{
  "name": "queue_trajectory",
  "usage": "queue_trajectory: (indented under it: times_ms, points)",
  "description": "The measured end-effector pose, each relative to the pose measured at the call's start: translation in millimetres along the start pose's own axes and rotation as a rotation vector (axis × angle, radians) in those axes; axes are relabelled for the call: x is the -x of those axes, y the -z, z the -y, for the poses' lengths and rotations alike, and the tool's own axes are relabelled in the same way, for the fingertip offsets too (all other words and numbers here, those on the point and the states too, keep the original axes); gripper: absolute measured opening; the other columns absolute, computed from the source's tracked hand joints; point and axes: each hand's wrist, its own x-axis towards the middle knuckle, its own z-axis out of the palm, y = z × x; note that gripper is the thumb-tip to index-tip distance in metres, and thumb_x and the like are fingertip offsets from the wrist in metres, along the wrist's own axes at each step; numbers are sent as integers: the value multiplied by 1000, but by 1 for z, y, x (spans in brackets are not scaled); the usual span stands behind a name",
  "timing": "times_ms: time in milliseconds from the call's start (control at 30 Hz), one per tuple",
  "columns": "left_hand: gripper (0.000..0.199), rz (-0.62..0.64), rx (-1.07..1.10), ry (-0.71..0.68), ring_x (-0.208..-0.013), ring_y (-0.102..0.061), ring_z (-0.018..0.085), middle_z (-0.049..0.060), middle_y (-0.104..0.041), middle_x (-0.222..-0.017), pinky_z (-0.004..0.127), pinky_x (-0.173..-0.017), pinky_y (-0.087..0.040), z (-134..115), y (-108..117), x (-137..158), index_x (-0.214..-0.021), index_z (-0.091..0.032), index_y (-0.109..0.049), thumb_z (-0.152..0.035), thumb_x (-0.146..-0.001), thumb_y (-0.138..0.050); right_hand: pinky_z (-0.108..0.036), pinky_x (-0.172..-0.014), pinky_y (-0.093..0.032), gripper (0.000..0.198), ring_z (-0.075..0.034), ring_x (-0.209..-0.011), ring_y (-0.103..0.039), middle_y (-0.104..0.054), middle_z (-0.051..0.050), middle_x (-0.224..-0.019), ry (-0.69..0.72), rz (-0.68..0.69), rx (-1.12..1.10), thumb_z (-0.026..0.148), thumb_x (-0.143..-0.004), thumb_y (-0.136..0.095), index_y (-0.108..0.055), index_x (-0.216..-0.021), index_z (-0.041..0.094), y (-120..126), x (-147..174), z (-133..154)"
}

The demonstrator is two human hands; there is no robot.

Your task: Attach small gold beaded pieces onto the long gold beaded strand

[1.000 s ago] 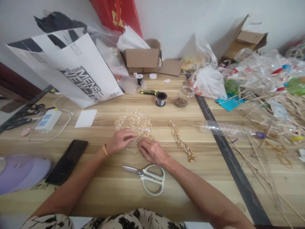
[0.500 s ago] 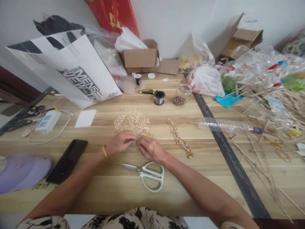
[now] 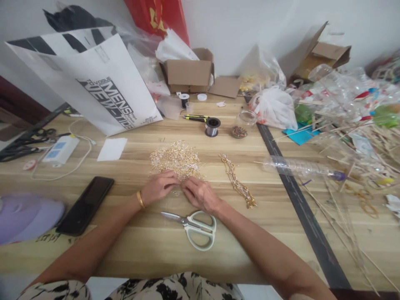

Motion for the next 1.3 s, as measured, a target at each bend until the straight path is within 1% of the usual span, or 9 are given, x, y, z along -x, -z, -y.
queue_trajectory:
  times_ms: [100, 200, 333, 467, 600, 800, 1033, 1133, 1300]
  points:
    - [21, 10, -25, -29, -85, -54, 16, 6, -61, -86, 27, -79, -44, 0, -1, 2, -91, -15, -68, -11, -86, -48, -23, -60, -44, 11, -13, -70, -55, -58, -5, -84, -22, 20, -6, 18, -91, -45, -56, -91, 17, 0, 0, 0]
    - [21, -17, -28, -37, -87, -53, 16, 6, -61, -88, 27, -80, -44, 1, -1, 3, -94, -15, -67, -11, -87, -47, -23, -61, -43, 11, -13, -69, -54, -58, -5, -84, -32, 25, -10, 17, -91, -44, -56, -90, 18, -1, 0, 0]
    - [16, -23, -13, -29, -83, -54, 15, 5, -62, -85, 27, -79, -43, 1, 5, 4, -89, -15, -67, -14, -86, -51, -23, -58, -42, 11, -13, -67, -53, -56, -5, -82, -27, 25, -5, 18, -91, -44, -55, -89, 18, -1, 1, -1]
    - [13, 92, -16, -20, -80, -54, 15, 4, -61, -79, 26, -75, -42, -4, 12, 4, -83, -15, -67, -20, -85, -55, -23, -58, -42, 10, -13, -67, -53, -57, -5, -82, -22, 30, -9, 18, -91, -45, -55, -90, 18, -2, 1, -2]
    - [14, 203, -39, -13, -81, -54, 16, 4, -61, -80, 27, -77, -40, -8, 13, 4, -80, -15, -67, -22, -85, -55, -23, -58, -42, 11, -14, -67, -53, -56, -5, -81, -27, 31, -8, 18, -91, -45, -55, -90, 18, -2, 1, -2]
    - [15, 239, -39, -20, -80, -53, 16, 4, -60, -78, 27, -75, -39, -9, 9, 4, -79, -15, -65, -19, -86, -53, -24, -60, -43, 11, -14, -68, -53, -56, -5, -81, -37, 44, -3, 19, -91, -44, -55, -90, 18, -2, 1, -2]
    - [7, 224, 25, 63, -78, -53, 16, 3, -59, -78, 26, -72, -38, -10, 9, 3, -78, -14, -62, -14, -82, -55, -24, -60, -42, 11, -13, -67, -52, -55, -4, -80, -41, 53, 6, 19, -91, -45, -55, -86, 18, -2, 2, -1]
    - [7, 214, 74, 103, -73, -53, 14, 2, -58, -73, 24, -69, -39, -8, 9, 3, -74, -14, -62, -12, -79, -58, -24, -60, -42, 12, -14, -67, -52, -54, -4, -79, -29, 46, 5, 19, -91, -44, -55, -86, 17, -2, 2, -1]
    - [4, 172, 274, 233, -60, -51, 9, -1, -60, -66, 20, -60, -39, -2, 6, 3, -70, -13, -64, -11, -73, -61, -24, -60, -43, 12, -14, -68, -53, -56, -5, -81, -14, 44, -13, 19, -92, -44, -55, -89, 18, -1, 1, -1]
